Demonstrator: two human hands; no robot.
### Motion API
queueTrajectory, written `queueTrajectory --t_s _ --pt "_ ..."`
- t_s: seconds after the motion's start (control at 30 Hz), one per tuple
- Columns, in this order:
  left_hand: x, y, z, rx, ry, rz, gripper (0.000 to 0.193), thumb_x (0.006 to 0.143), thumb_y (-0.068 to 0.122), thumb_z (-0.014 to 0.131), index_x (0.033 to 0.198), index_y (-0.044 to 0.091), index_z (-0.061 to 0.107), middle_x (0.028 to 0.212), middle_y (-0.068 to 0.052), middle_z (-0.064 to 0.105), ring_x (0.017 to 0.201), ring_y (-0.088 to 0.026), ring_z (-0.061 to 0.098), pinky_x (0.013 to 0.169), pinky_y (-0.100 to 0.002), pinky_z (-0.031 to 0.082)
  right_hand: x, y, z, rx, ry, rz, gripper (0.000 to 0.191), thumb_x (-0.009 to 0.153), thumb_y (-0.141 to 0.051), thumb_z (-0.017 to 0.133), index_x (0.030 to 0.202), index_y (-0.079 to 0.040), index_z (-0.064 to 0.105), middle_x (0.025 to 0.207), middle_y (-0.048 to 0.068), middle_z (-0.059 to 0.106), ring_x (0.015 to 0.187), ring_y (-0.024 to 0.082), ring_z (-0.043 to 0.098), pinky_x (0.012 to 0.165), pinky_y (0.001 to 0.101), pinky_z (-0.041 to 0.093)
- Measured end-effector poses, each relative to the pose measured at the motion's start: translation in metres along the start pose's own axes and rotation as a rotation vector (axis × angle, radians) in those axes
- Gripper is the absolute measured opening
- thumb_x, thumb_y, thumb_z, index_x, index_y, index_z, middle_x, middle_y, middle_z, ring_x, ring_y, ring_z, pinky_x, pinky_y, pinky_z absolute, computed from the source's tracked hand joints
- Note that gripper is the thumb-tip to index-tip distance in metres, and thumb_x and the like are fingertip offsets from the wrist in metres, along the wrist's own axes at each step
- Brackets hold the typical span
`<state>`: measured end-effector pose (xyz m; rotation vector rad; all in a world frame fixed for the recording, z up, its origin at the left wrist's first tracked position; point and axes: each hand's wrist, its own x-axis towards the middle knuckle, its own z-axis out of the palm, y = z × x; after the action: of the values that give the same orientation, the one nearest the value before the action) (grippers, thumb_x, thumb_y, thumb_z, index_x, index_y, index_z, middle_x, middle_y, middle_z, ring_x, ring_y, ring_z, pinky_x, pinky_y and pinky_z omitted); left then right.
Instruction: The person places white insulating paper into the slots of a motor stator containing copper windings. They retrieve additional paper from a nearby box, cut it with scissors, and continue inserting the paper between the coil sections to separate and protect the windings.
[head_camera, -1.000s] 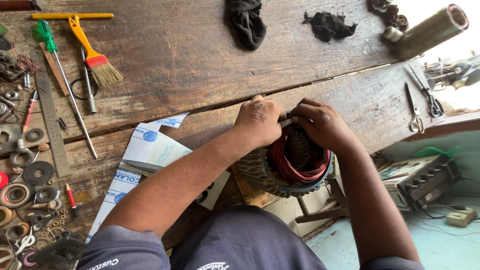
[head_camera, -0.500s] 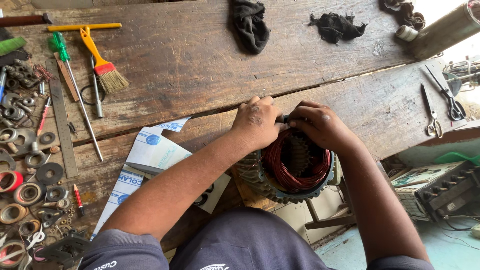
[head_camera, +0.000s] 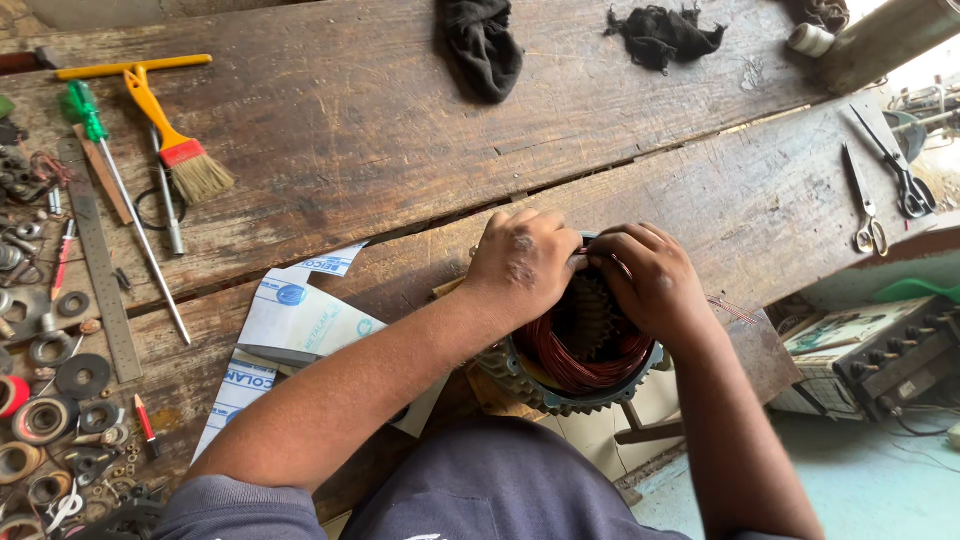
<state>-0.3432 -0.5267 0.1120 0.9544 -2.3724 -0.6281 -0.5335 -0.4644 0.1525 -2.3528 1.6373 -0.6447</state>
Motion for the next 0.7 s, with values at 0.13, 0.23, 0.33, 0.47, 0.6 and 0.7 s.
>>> queueTrajectory --t_s 0.13,0.23,0.33,0.47,0.6,0.7 --pt "0.004 -0.002 0.007 0.067 0.048 0.134 0.010 0.089 0.010 0.064 0.082 0.010 0.071 0.087 -0.008 0.068 0.090 -0.026 0.069 0.087 -0.046 0.052 -0.017 -0.005 -0.001 0.025 0.115 0.045 0.017 0.090 -0.007 0.069 0.107 -0.004 0.070 0.108 0.013 0.071 0.103 0.035 0.068 0.090 0.0452 0.053" --pt "0.007 -0.002 0.011 0.063 0.009 0.141 0.012 0.091 0.006 0.061 0.083 0.008 0.068 0.086 -0.010 0.067 0.088 -0.026 0.069 0.087 -0.043 0.052 -0.022 -0.005 0.001 0.036 0.136 0.075 0.017 0.090 -0.007 0.071 0.107 -0.005 0.071 0.109 0.013 0.071 0.104 0.034 0.068 0.090 0.0446 0.053" --pt "0.010 0.000 0.012 0.072 0.041 0.143 0.009 0.086 0.005 0.060 0.082 0.007 0.068 0.086 -0.012 0.068 0.087 -0.028 0.070 0.085 -0.044 0.054 -0.021 -0.004 0.003 0.003 0.154 0.082 0.017 0.090 -0.008 0.072 0.106 -0.004 0.070 0.106 0.013 0.070 0.101 0.035 0.067 0.088 0.0446 0.053" --pt "0.014 0.003 0.007 -0.012 -0.030 -0.012 0.009 0.089 0.011 0.063 0.085 0.005 0.070 0.091 -0.015 0.069 0.089 -0.034 0.070 0.080 -0.047 0.057 -0.017 0.000 0.007 -0.035 0.152 0.059 0.012 0.089 -0.008 0.073 0.100 -0.004 0.070 0.100 0.013 0.069 0.098 0.036 0.066 0.086 0.0455 0.053" --pt "0.017 0.006 -0.001 -0.106 -0.111 -0.163 0.015 0.090 0.019 0.068 0.092 0.006 0.073 0.099 -0.015 0.071 0.093 -0.036 0.071 0.081 -0.048 0.057 -0.015 0.006 0.007 0.038 0.149 0.039 0.010 0.090 -0.007 0.073 0.099 -0.004 0.070 0.098 0.013 0.069 0.095 0.035 0.067 0.084 0.0441 0.053" --pt "0.021 0.007 -0.007 -0.118 -0.200 -0.247 0.015 0.090 0.022 0.069 0.098 0.010 0.076 0.102 -0.014 0.073 0.095 -0.034 0.072 0.084 -0.046 0.058 -0.017 0.012 0.003 0.136 0.121 0.085 0.012 0.090 -0.008 0.073 0.101 -0.003 0.071 0.097 0.013 0.069 0.093 0.033 0.070 0.082 0.0414 0.055"
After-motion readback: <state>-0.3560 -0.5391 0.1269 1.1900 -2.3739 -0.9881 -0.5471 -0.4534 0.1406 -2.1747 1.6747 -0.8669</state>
